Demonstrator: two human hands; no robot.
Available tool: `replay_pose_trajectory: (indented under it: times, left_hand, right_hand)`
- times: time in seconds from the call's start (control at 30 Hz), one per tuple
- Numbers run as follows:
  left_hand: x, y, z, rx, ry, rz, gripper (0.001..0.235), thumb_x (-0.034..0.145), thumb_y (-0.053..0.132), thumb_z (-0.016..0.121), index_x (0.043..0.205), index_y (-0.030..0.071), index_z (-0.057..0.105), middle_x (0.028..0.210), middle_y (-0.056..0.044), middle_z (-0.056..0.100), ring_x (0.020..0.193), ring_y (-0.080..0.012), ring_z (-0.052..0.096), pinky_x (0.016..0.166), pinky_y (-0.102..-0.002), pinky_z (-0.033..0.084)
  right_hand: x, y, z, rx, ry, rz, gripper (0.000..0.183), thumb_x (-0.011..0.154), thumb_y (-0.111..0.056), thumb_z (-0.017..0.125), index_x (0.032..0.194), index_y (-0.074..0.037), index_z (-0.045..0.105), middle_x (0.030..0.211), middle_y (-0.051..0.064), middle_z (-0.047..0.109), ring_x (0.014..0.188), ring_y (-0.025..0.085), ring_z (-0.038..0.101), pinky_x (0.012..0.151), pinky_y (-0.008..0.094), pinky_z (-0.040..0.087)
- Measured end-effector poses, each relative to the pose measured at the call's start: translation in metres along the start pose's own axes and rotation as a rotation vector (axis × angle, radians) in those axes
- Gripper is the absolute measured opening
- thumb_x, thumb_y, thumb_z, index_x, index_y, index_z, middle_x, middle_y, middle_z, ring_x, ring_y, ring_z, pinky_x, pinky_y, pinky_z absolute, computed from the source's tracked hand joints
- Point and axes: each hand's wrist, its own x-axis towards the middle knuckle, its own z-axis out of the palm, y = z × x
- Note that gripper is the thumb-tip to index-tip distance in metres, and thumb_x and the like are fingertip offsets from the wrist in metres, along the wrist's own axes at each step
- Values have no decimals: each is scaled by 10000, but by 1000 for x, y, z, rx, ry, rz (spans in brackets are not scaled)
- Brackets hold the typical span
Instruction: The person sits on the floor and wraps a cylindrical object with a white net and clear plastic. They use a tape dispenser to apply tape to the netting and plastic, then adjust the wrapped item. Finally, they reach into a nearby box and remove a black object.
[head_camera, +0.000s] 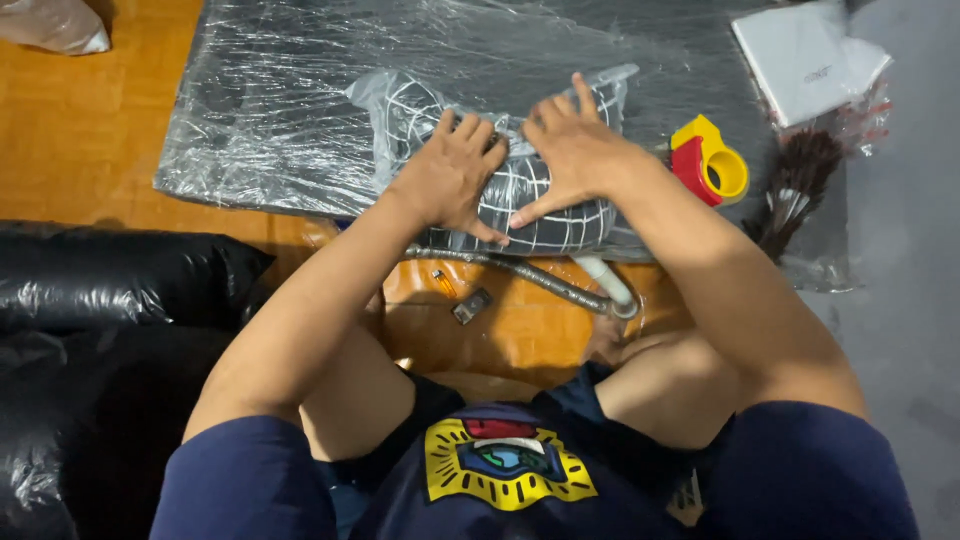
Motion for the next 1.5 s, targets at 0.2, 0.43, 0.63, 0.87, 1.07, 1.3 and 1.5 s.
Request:
replay_pose_trajectory:
  times: [0.2,0.43,0.63,0.87,1.07,1.3,1.5]
  left_hand:
    - [1,2,5,-2,75,-15,1357,706,1121,387,1505,26,453,1214,-145,518,1124,-323,487,1092,-565,351]
    - [-18,27,16,223,224,-87,1502,637,1175,322,1535,-24,426,1146,-107,523,1031,-290,500,1080,-543,342]
    - [-24,30,15,147,303,-87,1462,647,1151,401,1550,2,396,1280,-180,551,1088,-323,526,1078,-532,356]
    - [-25,33,25,84,316,-49,1369,646,1099,476,1574,101,351,1375,-270,518,1219,-386,511,1119,-597,320]
    - [-25,38,22,67,343,-43,1309,647,1054,554,1522,89,424,1311,-244,539,1164,-368,513,1080,-573,357]
    - [-18,38,13,168,221,-65,1251,647,1087,483,1436,116,505,1252,-166,565,1128,-324,518,1071,-553,363]
    - [-15,38,10,239,151,-112,1518,644,1152,353,1580,-43,330,1253,-127,558,1122,-291,527,1093,-527,378]
  right_hand:
    - [-7,3,-1,315,21,116,1325,565,-818,780,1576,-122,280,1620,207,283,1462,425,252,1200,579,192]
    - [-18,-14,24,52,78,148,1494,594,-1017,591,1657,-61,157,1444,199,414,1336,376,352,1166,538,192]
    - [-27,-17,31,74,207,135,1480,602,-1015,600,1641,-35,210,1407,182,474,1278,357,424,1171,541,216]
    - [-21,15,7,300,68,84,815,926,-739,311,1557,-224,346,1549,162,344,1465,359,237,1228,552,38]
    - [17,38,18,251,118,74,905,836,-723,598,1513,-172,360,1450,182,509,1351,384,420,1123,513,219]
    - [32,32,14,91,-73,178,895,881,-658,609,1570,-144,361,1609,246,278,1490,410,215,1190,570,202]
    - [26,15,20,-31,56,166,693,1007,-637,525,1402,-68,525,1322,167,660,1284,350,558,1104,528,328]
